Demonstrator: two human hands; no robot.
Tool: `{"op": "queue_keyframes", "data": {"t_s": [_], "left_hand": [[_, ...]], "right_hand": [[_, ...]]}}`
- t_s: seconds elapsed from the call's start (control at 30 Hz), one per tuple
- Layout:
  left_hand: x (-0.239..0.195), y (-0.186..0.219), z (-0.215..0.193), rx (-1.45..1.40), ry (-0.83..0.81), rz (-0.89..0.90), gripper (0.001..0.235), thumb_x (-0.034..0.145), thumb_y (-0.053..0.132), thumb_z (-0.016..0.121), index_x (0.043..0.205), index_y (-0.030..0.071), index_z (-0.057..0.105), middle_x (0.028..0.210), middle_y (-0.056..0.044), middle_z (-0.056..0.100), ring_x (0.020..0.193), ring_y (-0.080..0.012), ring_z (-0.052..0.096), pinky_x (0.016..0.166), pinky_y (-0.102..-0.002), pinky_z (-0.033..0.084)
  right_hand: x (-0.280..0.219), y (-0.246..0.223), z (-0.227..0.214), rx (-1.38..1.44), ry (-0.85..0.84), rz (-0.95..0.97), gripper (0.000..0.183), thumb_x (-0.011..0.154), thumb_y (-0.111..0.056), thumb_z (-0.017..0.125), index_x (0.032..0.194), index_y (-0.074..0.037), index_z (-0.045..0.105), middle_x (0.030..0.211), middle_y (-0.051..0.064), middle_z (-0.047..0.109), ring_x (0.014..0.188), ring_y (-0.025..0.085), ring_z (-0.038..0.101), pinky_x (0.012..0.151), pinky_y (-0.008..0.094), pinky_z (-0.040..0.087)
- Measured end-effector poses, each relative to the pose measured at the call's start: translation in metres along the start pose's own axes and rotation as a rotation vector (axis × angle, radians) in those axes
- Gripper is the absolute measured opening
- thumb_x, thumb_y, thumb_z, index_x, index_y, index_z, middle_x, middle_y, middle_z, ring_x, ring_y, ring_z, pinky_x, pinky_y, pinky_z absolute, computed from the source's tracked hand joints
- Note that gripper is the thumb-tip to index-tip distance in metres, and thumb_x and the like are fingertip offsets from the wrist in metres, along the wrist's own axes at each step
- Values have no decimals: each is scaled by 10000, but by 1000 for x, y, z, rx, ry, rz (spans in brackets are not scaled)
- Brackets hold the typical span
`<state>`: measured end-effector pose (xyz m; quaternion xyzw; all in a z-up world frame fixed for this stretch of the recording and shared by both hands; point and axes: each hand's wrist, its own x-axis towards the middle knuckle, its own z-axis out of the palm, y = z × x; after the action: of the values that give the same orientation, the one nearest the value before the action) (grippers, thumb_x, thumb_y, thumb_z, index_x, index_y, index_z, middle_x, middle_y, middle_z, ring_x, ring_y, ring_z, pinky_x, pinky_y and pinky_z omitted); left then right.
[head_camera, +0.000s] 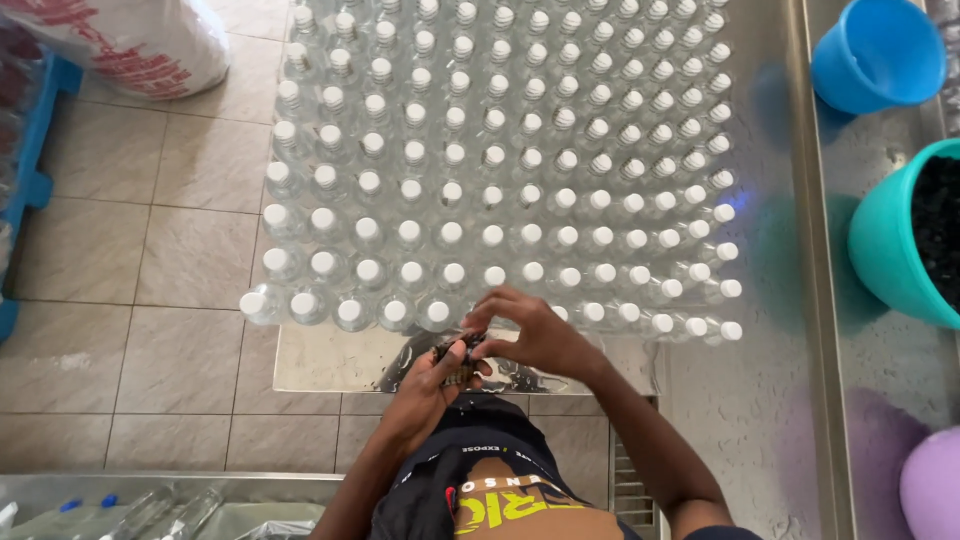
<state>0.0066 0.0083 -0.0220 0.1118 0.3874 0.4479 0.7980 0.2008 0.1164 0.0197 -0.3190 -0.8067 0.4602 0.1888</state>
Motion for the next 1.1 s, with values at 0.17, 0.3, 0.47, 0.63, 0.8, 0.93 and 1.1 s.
{"op": "queue_keyframes", "data": {"t_s": [0.17, 0.3, 0.47, 0.63, 0.8, 0.93, 1.1], "left_hand": [[5, -6, 10, -49, -21, -152, 387, 1054, 320, 661, 1238, -18, 692, 1005, -174, 733, 856, -244, 670, 778, -351, 589], [14, -15, 14, 32, -81, -127, 476, 1068, 286, 622, 1405, -43, 690, 1003, -152, 751, 878, -212, 685, 805, -320, 568], [18, -14, 25, 97, -61, -98, 503, 1057, 299, 594, 1393, -62, 692, 1247, -231, 796, 968, -224, 710, 816, -323, 543], [13, -8, 29, 83, -23, -80, 668, 1023, 354, 598, 1553, -54, 595, 1285, -199, 778, 943, -184, 662, 819, -303, 524], [2, -2, 37, 109, 27, -63, 665, 1030, 346, 571, 1568, -44, 591, 1298, -201, 786, 957, -215, 675, 857, -336, 539], [3, -6, 33, 107, 99, -52, 703, 1000, 369, 596, 1562, -53, 600, 1312, -206, 778, 961, -195, 672, 830, -332, 567], [4, -7, 27, 56, 132, -43, 699, 1002, 362, 600, 1566, -50, 599, 1294, -211, 768, 961, -207, 648, 835, -343, 557]], "right_hand": [[-31, -2, 10, -4, 209, 57, 182, 931, -146, 884, 1084, -143, 786, 912, -8, 742, 854, 132, 732, 812, 293, 570], [-45, -3, -1, 117, 272, 198, 247, 884, -119, 905, 1117, -154, 831, 940, 21, 859, 906, 99, 829, 846, 249, 656], [-48, 14, -24, 203, 232, 314, 187, 906, -219, 877, 1076, -145, 853, 978, 11, 888, 1040, 122, 839, 972, 296, 614], [-18, 78, -67, -38, 392, 170, 173, 972, -130, 808, 1140, -174, 802, 1208, 35, 843, 1119, 202, 832, 966, 355, 705], [30, 129, -115, -106, 627, 177, 207, 1046, -316, 744, 1175, -192, 847, 1184, -19, 846, 1055, 101, 780, 900, 256, 592], [40, 173, -124, -191, 550, 159, 243, 1061, -314, 734, 1225, -150, 807, 1188, 17, 847, 1072, 147, 814, 945, 313, 597], [26, 183, -129, -281, 516, 164, 207, 1068, -212, 724, 1257, -160, 788, 1159, 42, 838, 1098, 207, 792, 919, 371, 585]]}}
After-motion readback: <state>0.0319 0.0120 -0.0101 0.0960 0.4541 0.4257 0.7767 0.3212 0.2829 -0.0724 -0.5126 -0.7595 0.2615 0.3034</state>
